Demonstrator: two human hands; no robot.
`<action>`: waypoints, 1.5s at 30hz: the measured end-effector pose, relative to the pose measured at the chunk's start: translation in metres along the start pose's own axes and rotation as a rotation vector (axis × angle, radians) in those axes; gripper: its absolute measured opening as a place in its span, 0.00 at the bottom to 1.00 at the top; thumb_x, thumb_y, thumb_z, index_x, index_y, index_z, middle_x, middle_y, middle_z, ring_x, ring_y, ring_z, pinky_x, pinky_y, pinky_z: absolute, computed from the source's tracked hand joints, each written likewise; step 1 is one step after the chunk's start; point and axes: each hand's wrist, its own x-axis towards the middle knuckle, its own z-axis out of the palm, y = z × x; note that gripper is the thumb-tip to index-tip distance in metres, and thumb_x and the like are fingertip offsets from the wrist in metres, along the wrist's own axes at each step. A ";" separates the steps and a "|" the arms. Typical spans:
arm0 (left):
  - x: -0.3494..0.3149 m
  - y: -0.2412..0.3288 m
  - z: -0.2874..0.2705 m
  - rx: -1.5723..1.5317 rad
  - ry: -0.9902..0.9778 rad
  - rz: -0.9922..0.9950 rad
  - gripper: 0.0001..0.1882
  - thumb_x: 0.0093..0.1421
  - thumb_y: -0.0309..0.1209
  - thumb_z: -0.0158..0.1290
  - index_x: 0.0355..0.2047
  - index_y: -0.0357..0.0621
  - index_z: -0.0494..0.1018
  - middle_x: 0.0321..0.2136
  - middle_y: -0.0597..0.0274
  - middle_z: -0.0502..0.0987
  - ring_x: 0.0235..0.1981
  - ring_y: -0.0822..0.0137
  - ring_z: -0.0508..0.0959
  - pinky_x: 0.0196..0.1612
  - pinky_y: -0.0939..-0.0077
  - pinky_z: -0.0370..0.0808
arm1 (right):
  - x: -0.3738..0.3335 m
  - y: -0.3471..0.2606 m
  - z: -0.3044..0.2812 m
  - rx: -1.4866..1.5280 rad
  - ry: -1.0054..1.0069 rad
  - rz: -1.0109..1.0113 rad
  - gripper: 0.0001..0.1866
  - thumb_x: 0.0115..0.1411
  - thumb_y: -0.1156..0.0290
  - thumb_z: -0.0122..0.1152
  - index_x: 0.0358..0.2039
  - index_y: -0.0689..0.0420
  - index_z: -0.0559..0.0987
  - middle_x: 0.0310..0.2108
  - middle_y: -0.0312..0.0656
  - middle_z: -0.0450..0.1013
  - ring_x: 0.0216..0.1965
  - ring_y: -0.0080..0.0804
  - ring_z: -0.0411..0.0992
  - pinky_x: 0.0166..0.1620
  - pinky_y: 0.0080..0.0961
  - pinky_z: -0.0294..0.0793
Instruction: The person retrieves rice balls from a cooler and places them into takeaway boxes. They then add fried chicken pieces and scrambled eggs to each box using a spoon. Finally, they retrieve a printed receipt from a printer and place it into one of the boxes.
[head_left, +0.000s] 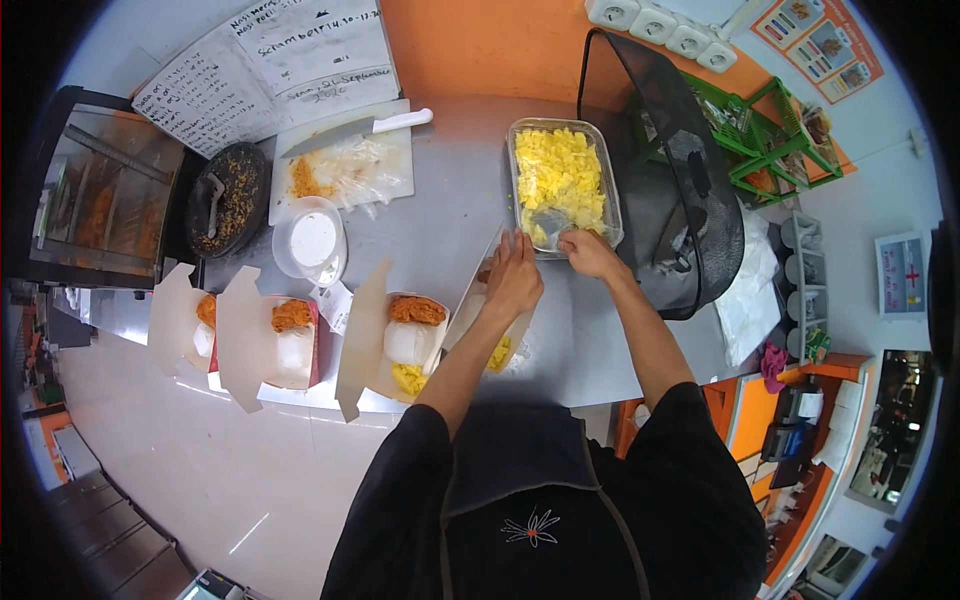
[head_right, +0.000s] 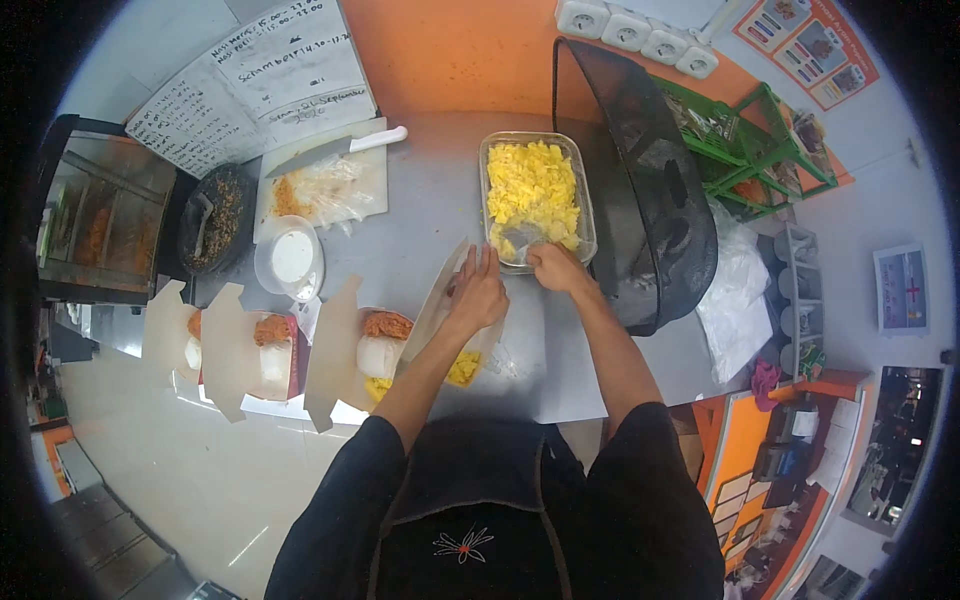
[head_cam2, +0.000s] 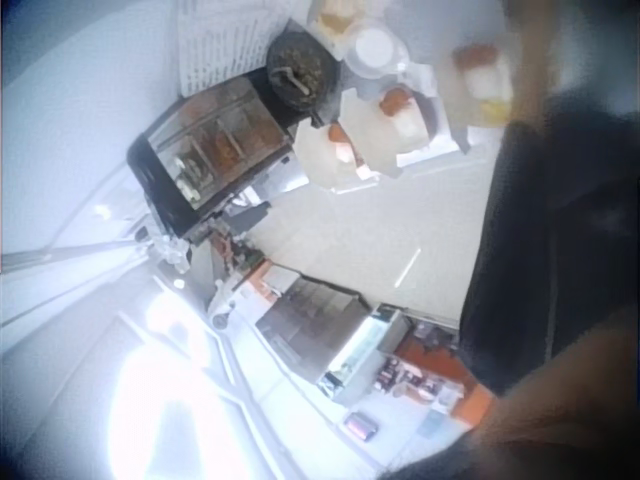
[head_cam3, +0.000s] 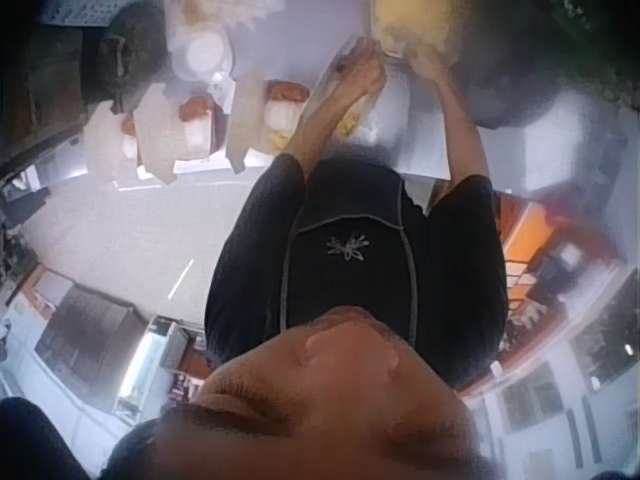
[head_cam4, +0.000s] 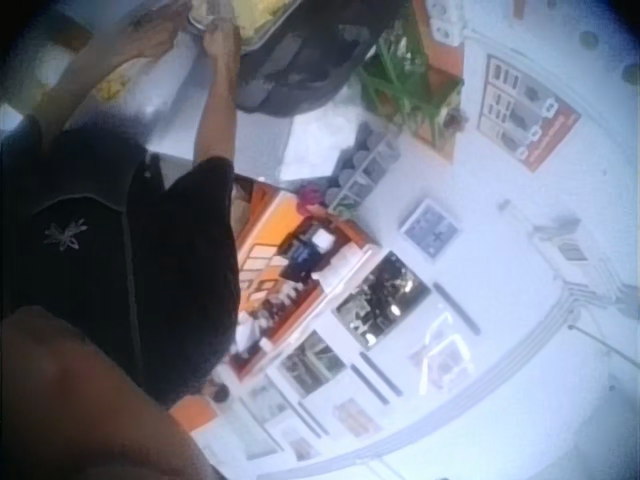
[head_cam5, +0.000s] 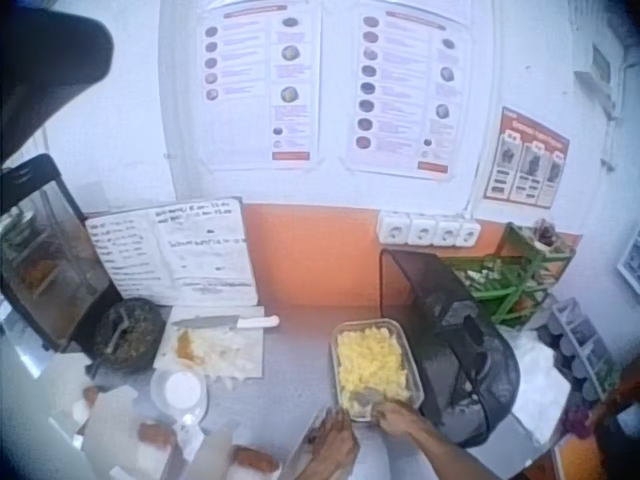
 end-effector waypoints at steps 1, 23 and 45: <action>0.000 -0.002 0.003 0.030 0.012 0.008 0.35 0.52 0.30 0.42 0.58 0.25 0.47 0.60 0.37 0.49 0.62 0.38 0.45 0.62 0.50 0.48 | 0.001 -0.001 -0.003 0.038 -0.059 0.022 0.10 0.54 0.69 0.51 0.22 0.62 0.73 0.20 0.51 0.71 0.24 0.45 0.70 0.31 0.38 0.67; 0.022 -0.001 -0.013 0.192 0.034 -0.028 0.36 0.52 0.31 0.41 0.62 0.39 0.46 0.63 0.56 0.48 0.64 0.47 0.45 0.60 0.55 0.55 | 0.002 0.021 -0.010 0.908 -0.271 0.389 0.11 0.62 0.70 0.49 0.23 0.58 0.73 0.14 0.31 0.63 0.13 0.15 0.53 0.14 0.16 0.49; 0.024 0.008 -0.006 0.258 0.082 0.012 0.38 0.50 0.29 0.44 0.63 0.41 0.46 0.64 0.54 0.47 0.64 0.46 0.45 0.61 0.50 0.51 | -0.054 0.013 0.000 1.167 0.158 0.628 0.11 0.62 0.66 0.49 0.35 0.61 0.75 0.14 0.30 0.61 0.10 0.12 0.48 0.11 0.14 0.46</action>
